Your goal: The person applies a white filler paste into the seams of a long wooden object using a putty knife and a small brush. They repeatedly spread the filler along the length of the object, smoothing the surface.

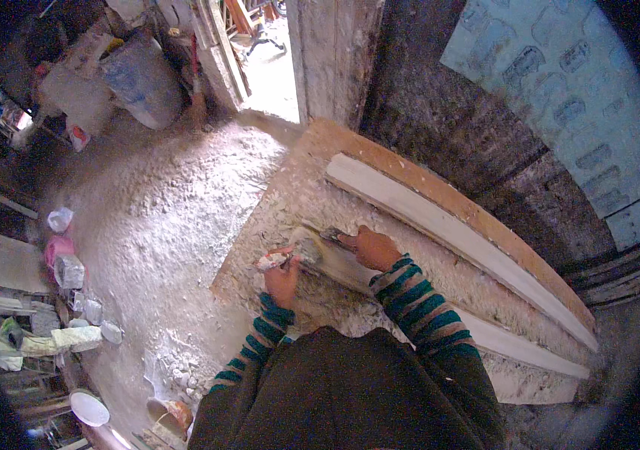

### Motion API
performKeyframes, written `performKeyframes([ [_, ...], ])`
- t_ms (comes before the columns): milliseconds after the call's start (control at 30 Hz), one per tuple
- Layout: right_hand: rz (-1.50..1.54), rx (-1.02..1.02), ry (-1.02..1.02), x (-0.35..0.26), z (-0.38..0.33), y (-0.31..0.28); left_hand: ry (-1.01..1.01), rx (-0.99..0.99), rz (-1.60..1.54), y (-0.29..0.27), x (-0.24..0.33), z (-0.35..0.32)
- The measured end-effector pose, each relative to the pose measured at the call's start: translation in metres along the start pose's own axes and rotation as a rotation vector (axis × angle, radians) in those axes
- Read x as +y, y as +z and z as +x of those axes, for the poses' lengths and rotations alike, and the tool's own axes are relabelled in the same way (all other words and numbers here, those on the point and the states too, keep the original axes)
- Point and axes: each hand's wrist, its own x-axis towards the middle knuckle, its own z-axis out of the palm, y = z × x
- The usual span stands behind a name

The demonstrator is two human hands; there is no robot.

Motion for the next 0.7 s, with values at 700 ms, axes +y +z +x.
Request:
performKeyframes([
  [700, 0.042, 0.038, -0.001, -0.023, 0.033, 0.005, 0.033, -0.045, 0.19, -0.003, 0.003, -0.002],
])
